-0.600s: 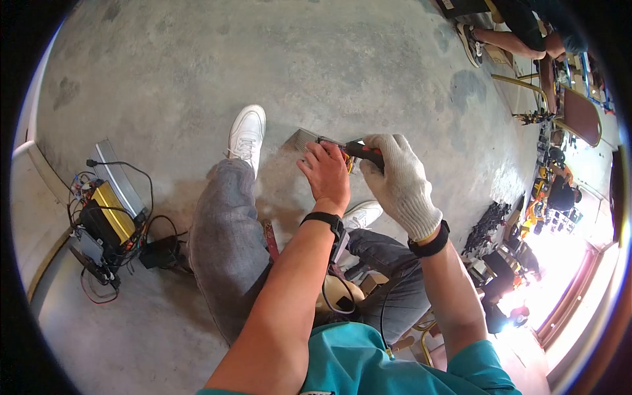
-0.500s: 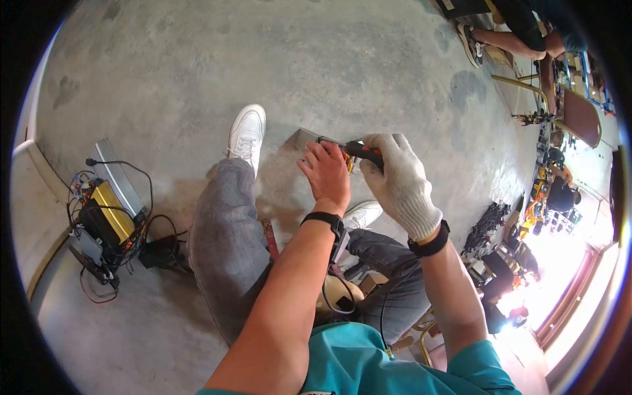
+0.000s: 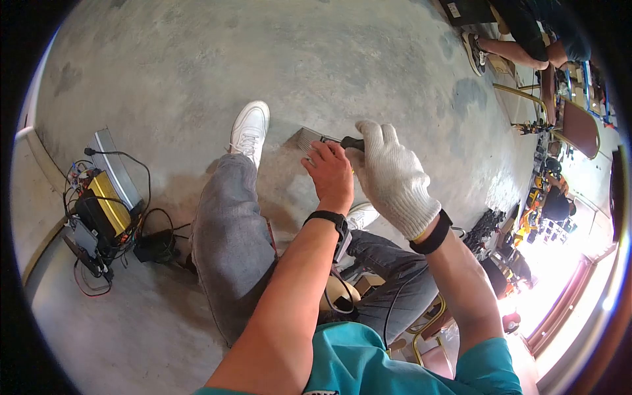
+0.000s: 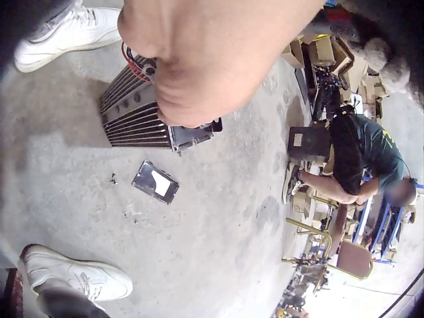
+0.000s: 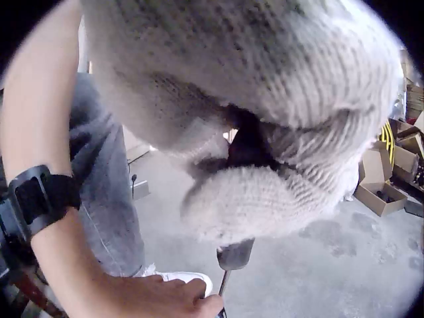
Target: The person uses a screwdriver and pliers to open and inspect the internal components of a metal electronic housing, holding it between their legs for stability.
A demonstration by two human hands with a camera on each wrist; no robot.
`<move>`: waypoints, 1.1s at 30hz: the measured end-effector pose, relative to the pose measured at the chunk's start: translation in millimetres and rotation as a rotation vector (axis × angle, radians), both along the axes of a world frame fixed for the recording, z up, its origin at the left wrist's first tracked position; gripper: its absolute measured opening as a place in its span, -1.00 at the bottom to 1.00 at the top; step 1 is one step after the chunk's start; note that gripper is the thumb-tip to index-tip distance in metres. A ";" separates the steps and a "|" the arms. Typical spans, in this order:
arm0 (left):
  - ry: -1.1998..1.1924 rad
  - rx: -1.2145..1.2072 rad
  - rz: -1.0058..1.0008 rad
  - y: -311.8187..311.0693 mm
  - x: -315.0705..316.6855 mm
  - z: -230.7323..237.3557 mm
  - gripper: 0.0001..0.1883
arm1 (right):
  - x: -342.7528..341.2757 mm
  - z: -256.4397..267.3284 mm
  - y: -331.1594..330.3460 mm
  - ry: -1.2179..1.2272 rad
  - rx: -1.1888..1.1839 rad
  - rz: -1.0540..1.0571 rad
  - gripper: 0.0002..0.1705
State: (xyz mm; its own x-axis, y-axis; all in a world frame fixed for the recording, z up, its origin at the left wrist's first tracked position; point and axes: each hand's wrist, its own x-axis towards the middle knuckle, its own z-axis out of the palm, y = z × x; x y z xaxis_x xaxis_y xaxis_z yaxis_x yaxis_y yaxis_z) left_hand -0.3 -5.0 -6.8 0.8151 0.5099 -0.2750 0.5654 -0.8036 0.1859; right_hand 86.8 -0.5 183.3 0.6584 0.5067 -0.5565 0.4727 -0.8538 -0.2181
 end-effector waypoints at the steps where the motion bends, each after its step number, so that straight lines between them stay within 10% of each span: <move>1: 0.039 0.018 -0.031 2.1 0.3 4.7 -0.49 | 1.3 -1.2 -0.4 -0.040 0.001 0.011 -0.54; 6: 0.082 0.051 -0.041 3.1 2.6 4.5 -0.49 | 5.3 -14.2 -12.5 -0.144 0.201 0.249 -0.50; 21: 0.092 0.004 -0.024 1.6 5.7 9.8 -0.50 | -1.9 -4.1 -2.5 -0.135 -0.096 0.024 -0.43; 24: 0.067 -0.025 0.025 1.1 5.6 8.4 -0.51 | -0.3 -14.5 -15.7 -0.189 0.186 0.289 -0.39; 30: 0.099 -0.022 -0.027 3.7 4.6 12.2 -0.52 | -5.4 -5.0 -5.1 -0.095 -0.040 -0.039 -0.40; 33: 0.121 -0.068 0.014 1.4 5.3 8.3 -0.43 | -8.0 -9.5 -15.4 -0.137 0.105 0.221 -0.39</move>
